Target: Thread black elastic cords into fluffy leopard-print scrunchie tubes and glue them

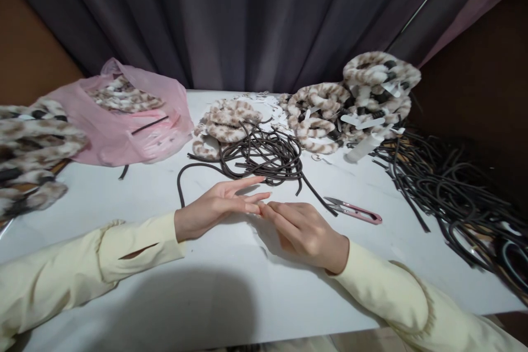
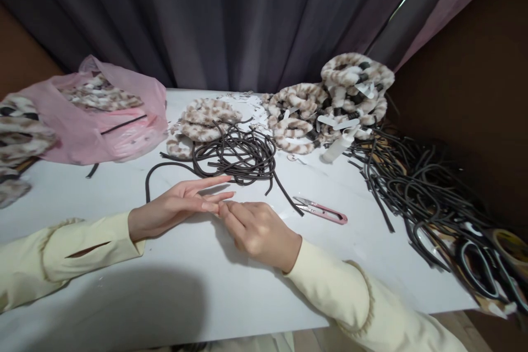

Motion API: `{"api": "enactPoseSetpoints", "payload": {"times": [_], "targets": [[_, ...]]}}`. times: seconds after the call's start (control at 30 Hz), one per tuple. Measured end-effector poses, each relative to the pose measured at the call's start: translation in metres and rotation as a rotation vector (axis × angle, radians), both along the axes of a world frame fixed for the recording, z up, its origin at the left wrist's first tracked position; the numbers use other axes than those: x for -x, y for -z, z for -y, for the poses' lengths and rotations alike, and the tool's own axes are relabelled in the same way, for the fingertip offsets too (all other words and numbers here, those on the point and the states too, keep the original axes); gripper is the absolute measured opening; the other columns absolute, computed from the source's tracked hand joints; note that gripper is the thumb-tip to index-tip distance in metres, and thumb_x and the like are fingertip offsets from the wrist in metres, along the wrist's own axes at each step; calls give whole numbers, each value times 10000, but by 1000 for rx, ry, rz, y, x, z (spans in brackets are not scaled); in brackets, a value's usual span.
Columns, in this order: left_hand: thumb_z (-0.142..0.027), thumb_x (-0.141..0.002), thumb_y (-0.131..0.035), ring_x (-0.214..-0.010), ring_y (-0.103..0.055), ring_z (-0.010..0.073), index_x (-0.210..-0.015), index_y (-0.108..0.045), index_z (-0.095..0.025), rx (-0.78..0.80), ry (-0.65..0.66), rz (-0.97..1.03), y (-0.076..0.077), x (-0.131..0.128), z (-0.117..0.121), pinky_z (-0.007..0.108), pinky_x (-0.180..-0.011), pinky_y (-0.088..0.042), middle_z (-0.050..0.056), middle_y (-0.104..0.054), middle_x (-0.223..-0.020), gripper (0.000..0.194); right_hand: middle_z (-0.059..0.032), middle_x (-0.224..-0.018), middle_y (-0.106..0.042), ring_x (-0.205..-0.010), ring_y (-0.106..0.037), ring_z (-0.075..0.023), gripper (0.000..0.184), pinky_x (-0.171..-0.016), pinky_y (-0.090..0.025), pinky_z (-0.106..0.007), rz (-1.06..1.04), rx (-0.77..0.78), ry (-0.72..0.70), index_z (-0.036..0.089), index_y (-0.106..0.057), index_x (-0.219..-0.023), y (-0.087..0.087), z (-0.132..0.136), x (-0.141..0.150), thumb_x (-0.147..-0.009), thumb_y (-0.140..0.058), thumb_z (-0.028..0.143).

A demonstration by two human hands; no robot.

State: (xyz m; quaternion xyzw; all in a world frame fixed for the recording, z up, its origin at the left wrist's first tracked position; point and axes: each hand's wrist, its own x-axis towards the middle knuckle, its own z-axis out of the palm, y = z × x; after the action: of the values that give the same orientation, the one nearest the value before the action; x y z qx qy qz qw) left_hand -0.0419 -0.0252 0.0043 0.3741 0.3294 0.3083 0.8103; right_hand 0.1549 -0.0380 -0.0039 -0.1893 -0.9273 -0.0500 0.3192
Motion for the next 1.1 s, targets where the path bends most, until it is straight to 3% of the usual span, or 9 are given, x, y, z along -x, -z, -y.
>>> {"api": "enactPoseSetpoints", "payload": {"times": [0.27,0.47,0.67,0.8,0.9,1.0,1.1], "targets": [[-79,-729,-657,-1286,-374,235,-1340,-371,-153,-20,14,-12,2,-1,0,368,-1032,-309,136,-614,-1179,679,-82,-750,-650,-638,-612,-160,243,-525,-476,-258,-89,171,39,118,-524,-981,7,1,0,-800,-409,4],[-90,-732,-659,-1279,-389,216,-1354,-344,-137,-23,8,-11,3,0,0,345,-1016,-326,139,-649,-1116,698,-81,-799,-650,-703,-626,-170,314,-573,-507,-269,-114,255,43,140,-535,-1059,11,1,-1,-792,-421,20],[-139,-729,-663,-1115,-557,242,-1371,-334,-192,-68,4,-63,7,0,3,381,-985,-345,93,-681,-1058,724,-126,-1057,-620,-980,-605,-187,397,-753,-526,-282,-150,506,-31,135,-570,-1125,5,-2,3,-791,-398,8],[-137,-721,-648,-1123,-551,237,-1383,-307,-166,-74,19,-22,6,-1,4,379,-1010,-306,87,-703,-989,745,-76,-927,-664,-808,-630,-144,296,-677,-508,-238,-201,643,-3,169,-634,-989,0,-4,5,-814,-437,36],[-116,-704,-593,-1209,-475,227,-1348,-348,-94,-1,-8,61,7,-1,0,362,-1046,-248,119,-706,-968,689,-56,-827,-665,-711,-614,-132,258,-602,-471,-216,-193,600,71,170,-625,-875,1,-6,5,-792,-431,22],[-129,-650,-551,-1126,-542,263,-1258,-439,-31,108,-38,181,3,2,-11,391,-1034,-269,135,-710,-897,627,-52,-726,-627,-628,-579,-135,246,-548,-430,-213,-125,451,156,156,-587,-840,1,-14,4,-778,-394,16],[-217,-667,-538,-993,-611,277,-1142,-523,-2,181,17,144,-22,5,-27,404,-974,-341,162,-701,-867,521,-37,-677,-591,-574,-544,-126,244,-511,-382,-201,-51,254,200,157,-536,-815,-12,-30,4,-773,-352,2]]}}
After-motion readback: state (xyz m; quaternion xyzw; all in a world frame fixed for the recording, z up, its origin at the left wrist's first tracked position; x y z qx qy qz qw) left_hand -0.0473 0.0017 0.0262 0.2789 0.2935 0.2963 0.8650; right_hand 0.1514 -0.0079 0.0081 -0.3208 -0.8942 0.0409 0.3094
